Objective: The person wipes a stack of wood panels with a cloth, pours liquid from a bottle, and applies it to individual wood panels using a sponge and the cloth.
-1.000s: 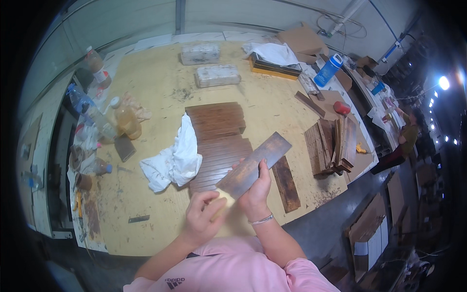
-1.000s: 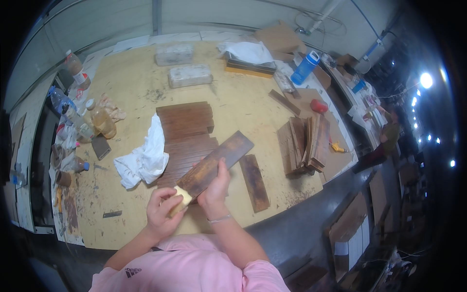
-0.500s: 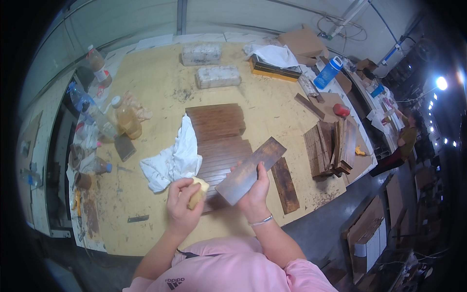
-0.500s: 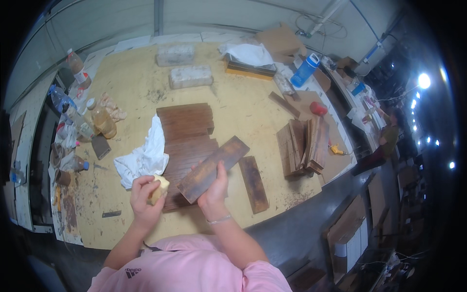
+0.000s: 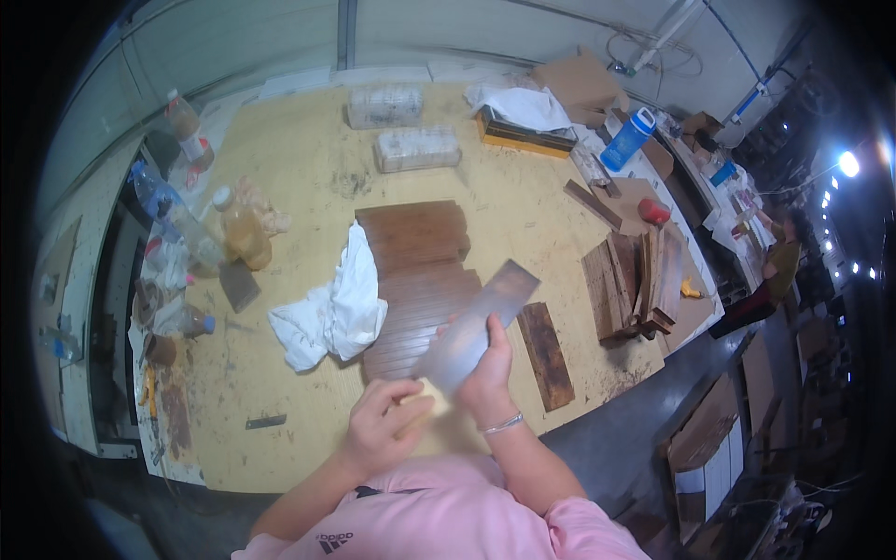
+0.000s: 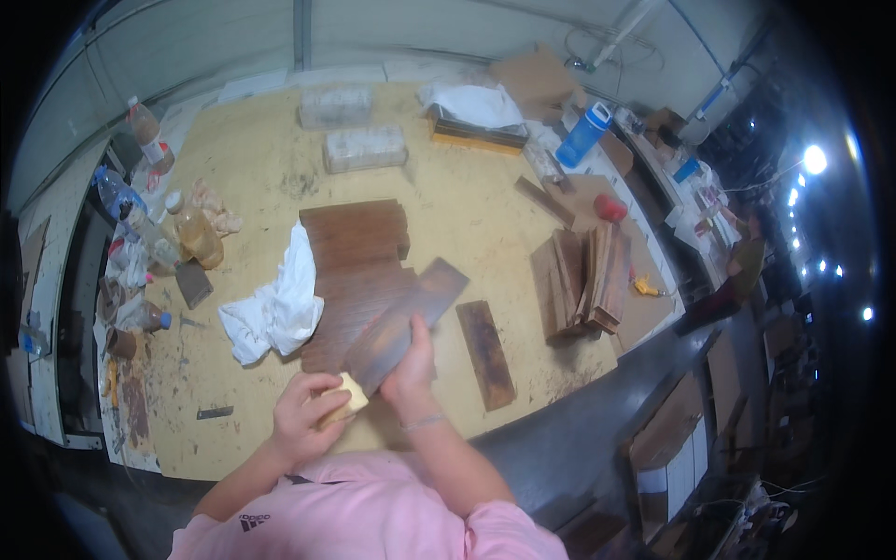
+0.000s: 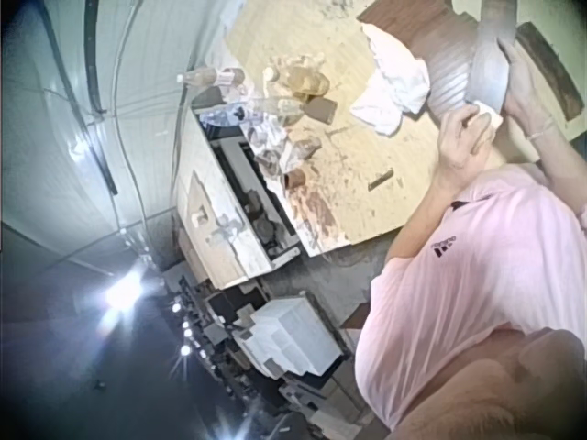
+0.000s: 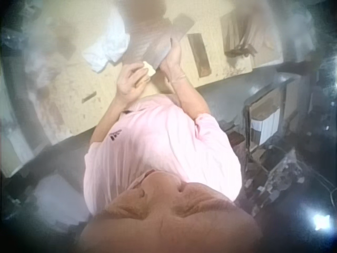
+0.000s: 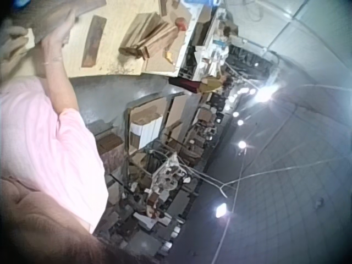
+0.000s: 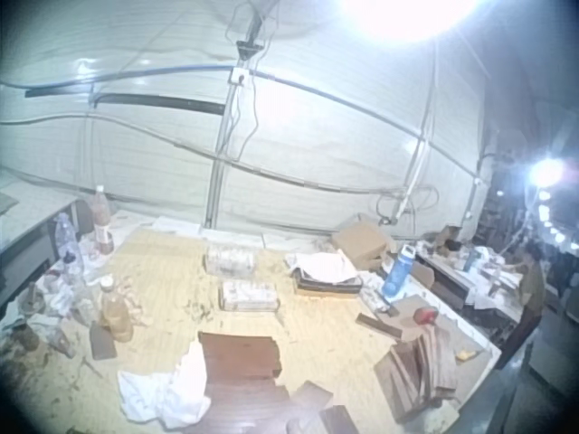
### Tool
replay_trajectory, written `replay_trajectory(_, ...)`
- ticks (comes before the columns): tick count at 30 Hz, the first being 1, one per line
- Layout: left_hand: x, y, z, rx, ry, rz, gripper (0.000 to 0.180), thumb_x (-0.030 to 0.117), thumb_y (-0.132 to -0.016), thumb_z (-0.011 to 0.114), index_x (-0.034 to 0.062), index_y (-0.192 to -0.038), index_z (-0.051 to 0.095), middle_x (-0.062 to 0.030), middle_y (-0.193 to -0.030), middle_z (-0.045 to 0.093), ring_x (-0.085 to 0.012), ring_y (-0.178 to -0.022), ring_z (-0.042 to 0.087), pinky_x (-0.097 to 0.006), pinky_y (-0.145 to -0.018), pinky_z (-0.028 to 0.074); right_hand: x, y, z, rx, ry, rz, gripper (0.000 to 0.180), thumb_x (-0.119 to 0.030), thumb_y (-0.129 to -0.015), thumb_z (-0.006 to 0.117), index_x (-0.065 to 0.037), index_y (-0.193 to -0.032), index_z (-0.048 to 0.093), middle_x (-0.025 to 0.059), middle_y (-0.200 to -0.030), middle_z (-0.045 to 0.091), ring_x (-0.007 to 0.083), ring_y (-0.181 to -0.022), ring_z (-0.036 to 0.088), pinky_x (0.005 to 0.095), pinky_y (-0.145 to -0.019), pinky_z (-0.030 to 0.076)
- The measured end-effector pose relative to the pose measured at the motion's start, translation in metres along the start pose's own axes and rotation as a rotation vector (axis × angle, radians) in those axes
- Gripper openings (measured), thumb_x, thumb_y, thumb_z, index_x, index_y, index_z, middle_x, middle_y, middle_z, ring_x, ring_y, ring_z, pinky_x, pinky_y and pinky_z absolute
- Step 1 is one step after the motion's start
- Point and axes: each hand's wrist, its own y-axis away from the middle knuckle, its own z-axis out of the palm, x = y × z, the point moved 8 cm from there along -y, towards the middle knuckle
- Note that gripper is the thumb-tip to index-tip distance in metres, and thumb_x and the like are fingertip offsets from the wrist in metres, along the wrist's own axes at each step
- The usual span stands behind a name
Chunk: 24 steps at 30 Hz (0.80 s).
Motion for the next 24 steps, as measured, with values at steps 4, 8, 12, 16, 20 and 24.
replay_trajectory(4, -0.010, -0.008, -0.035, 0.218, -0.105, -0.152, 0.045, -0.002, -0.064, 0.079, 0.0038, -0.107, 0.064, -0.0176, -0.111, 0.062, -0.0308, -0.098, 0.063, -0.036, -0.079, 0.053, 0.013, 0.015, 0.010, -0.144, 0.207, 0.205, 0.064, -0.058, -0.103, 0.033, 0.002, -0.116, 0.054, 0.0144, -0.094, 0.064, 0.0281, -0.081, 0.065, 0.0414, -0.074, 0.056)
replay_trajectory(8, -0.028, -0.027, -0.054, 0.320, -0.092, -0.171, 0.039, -0.004, -0.069, 0.078, 0.0013, -0.104, 0.061, -0.0161, -0.114, 0.061, -0.0303, -0.097, 0.064, -0.035, -0.079, 0.055, 0.020, 0.034, 0.003, -0.314, 0.540, 0.210, 0.062, -0.054, -0.105, 0.034, 0.002, -0.113, 0.058, 0.0134, -0.094, 0.067, 0.0223, -0.078, 0.068, 0.0345, -0.071, 0.057)
replay_trajectory(12, -0.024, -0.050, -0.049, 0.279, -0.104, -0.090, 0.040, -0.005, -0.071, 0.077, 0.0023, -0.107, 0.061, -0.0156, -0.116, 0.061, -0.0279, -0.100, 0.063, -0.034, -0.080, 0.053, 0.025, 0.041, -0.003, -0.422, 0.768, 0.136, 0.061, -0.054, -0.104, 0.039, 0.002, -0.111, 0.060, 0.0123, -0.094, 0.069, 0.0191, -0.080, 0.068, 0.0329, -0.072, 0.057)
replay_trajectory(16, -0.015, -0.071, -0.040, 0.264, -0.149, -0.011, 0.041, -0.004, -0.070, 0.078, 0.0022, -0.107, 0.061, -0.0165, -0.116, 0.061, -0.0318, -0.100, 0.062, -0.038, -0.084, 0.052, 0.020, 0.050, 0.001, -0.460, 1.070, -0.009, 0.060, -0.053, -0.104, 0.040, 0.003, -0.108, 0.061, 0.0107, -0.091, 0.068, 0.0173, -0.082, 0.067, 0.0309, -0.074, 0.055)
replay_trajectory(20, -0.033, -0.067, -0.038, 0.229, -0.160, -0.087, 0.038, -0.005, -0.069, 0.076, 0.0013, -0.104, 0.061, -0.0167, -0.114, 0.062, -0.0331, -0.101, 0.062, -0.039, -0.086, 0.051, 0.008, 0.048, -0.009, -0.494, 1.194, -0.207, 0.057, -0.053, -0.104, 0.043, 0.002, -0.096, 0.056, 0.0040, -0.080, 0.057, 0.0135, -0.074, 0.052, 0.0314, -0.068, 0.047)
replay_trajectory(24, -0.057, -0.048, -0.049, 0.278, -0.168, -0.209, 0.036, -0.005, -0.069, 0.075, 0.0006, -0.102, 0.060, -0.0171, -0.114, 0.062, -0.0335, -0.101, 0.062, -0.039, -0.085, 0.051, 0.003, 0.043, -0.023, -0.436, 1.217, -0.200, 0.044, -0.040, -0.104, 0.045, -0.001, -0.089, 0.056, -0.0013, -0.076, 0.052, 0.0094, -0.073, 0.045, 0.0301, -0.063, 0.043)
